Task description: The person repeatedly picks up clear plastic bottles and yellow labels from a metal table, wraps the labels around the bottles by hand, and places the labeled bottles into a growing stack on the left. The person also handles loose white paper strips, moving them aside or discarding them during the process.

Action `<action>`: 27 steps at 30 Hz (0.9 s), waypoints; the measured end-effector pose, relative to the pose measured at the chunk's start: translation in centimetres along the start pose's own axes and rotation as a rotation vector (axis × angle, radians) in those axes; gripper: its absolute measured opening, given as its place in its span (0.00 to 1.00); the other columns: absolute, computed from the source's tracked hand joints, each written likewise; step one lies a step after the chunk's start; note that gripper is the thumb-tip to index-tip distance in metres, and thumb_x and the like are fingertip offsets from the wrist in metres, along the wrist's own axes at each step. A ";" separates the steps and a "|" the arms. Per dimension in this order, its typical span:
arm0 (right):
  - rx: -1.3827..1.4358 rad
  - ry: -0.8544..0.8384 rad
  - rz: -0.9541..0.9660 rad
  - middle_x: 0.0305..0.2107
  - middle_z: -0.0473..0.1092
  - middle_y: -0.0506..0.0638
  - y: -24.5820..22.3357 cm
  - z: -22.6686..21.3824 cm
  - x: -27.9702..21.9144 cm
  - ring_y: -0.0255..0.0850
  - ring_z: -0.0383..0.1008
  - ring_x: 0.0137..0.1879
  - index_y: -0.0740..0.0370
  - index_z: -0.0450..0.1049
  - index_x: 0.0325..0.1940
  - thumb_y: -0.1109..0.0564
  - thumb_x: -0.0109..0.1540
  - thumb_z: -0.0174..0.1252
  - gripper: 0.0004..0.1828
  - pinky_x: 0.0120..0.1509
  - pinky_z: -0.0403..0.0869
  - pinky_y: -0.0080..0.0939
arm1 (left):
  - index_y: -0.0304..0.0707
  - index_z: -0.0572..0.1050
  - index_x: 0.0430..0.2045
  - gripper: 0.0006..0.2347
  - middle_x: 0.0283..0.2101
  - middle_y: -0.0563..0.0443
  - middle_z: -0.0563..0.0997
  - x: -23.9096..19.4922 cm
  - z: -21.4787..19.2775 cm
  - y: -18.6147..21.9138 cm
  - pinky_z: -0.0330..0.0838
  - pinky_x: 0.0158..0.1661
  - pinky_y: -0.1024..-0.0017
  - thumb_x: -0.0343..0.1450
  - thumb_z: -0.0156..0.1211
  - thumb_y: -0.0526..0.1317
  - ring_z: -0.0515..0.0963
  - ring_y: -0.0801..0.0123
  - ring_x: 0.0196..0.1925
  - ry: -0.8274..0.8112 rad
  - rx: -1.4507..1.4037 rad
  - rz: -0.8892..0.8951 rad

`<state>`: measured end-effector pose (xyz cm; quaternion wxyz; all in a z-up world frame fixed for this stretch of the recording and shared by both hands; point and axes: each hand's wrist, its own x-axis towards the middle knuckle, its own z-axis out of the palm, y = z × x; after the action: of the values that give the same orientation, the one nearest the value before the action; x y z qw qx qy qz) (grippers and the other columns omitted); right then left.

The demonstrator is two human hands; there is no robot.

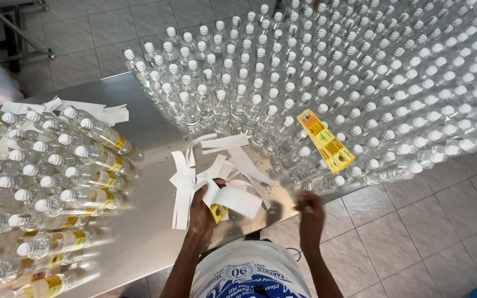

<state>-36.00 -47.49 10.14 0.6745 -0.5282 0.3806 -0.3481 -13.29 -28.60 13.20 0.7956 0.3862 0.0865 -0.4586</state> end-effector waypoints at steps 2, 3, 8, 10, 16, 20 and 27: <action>-0.239 0.487 -0.190 0.49 0.72 0.46 1.7 -2.0 0.6 0.36 0.71 0.52 0.53 0.69 0.46 0.68 0.61 0.65 0.16 0.57 0.73 0.35 | 0.38 0.81 0.45 0.18 0.48 0.46 0.84 0.1 -0.1 0.3 0.69 0.34 0.64 0.76 0.49 0.52 0.78 0.62 0.40 -0.036 0.026 0.039; -0.403 0.536 -0.281 0.53 0.61 0.52 2.3 -3.0 1.2 0.43 0.65 0.59 0.62 0.60 0.62 0.63 0.61 0.69 0.31 0.67 0.69 0.46 | 0.36 0.81 0.46 0.18 0.45 0.44 0.82 0.2 -0.3 0.5 0.70 0.33 0.66 0.76 0.52 0.51 0.76 0.62 0.36 -0.010 0.009 0.053; -0.468 0.539 -0.207 0.64 0.58 0.66 3.7 -4.3 5.1 0.59 0.58 0.75 0.65 0.51 0.79 0.56 0.59 0.80 0.54 0.83 0.57 0.60 | 0.35 0.79 0.56 0.24 0.46 0.46 0.82 0.6 -2.4 1.3 0.73 0.38 0.68 0.74 0.49 0.52 0.77 0.65 0.39 0.092 0.115 0.091; -0.477 0.574 -0.201 0.63 0.59 0.64 4.0 -3.3 6.5 0.61 0.64 0.71 0.67 0.55 0.74 0.59 0.63 0.78 0.45 0.77 0.65 0.65 | 0.36 0.80 0.56 0.23 0.49 0.46 0.80 0.2 -2.8 2.1 0.70 0.38 0.69 0.75 0.48 0.53 0.74 0.66 0.42 0.113 0.153 0.086; -0.623 0.512 -0.365 0.61 0.58 0.76 4.2 -2.9 1.7 0.74 0.62 0.71 0.74 0.53 0.75 0.56 0.65 0.75 0.46 0.71 0.70 0.71 | 0.44 0.79 0.57 0.22 0.52 0.52 0.81 -1.2 -3.7 3.9 0.66 0.43 0.72 0.78 0.47 0.56 0.73 0.70 0.44 0.194 0.225 0.079; -0.735 0.253 -0.302 0.49 0.67 0.81 5.3 0.0 0.4 0.81 0.75 0.53 0.76 0.55 0.69 0.61 0.60 0.72 0.42 0.57 0.76 0.72 | 0.41 0.74 0.55 0.19 0.50 0.47 0.80 -0.6 -6.6 3.7 0.67 0.31 0.71 0.81 0.44 0.54 0.73 0.66 0.32 0.222 0.036 0.052; -0.960 -0.484 0.219 0.46 0.77 0.67 6.7 15.0 5.1 0.61 0.81 0.51 0.56 0.72 0.66 0.21 0.61 0.63 0.45 0.49 0.82 0.60 | 0.37 0.67 0.59 0.18 0.46 0.42 0.82 -0.7 -9.3 3.2 0.70 0.31 0.73 0.84 0.44 0.52 0.78 0.67 0.32 0.084 -0.295 -0.061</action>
<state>-19.96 -43.89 5.12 0.4584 -0.7989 0.3834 0.0681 -9.07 -20.78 8.86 0.8251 0.2812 0.1978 -0.4484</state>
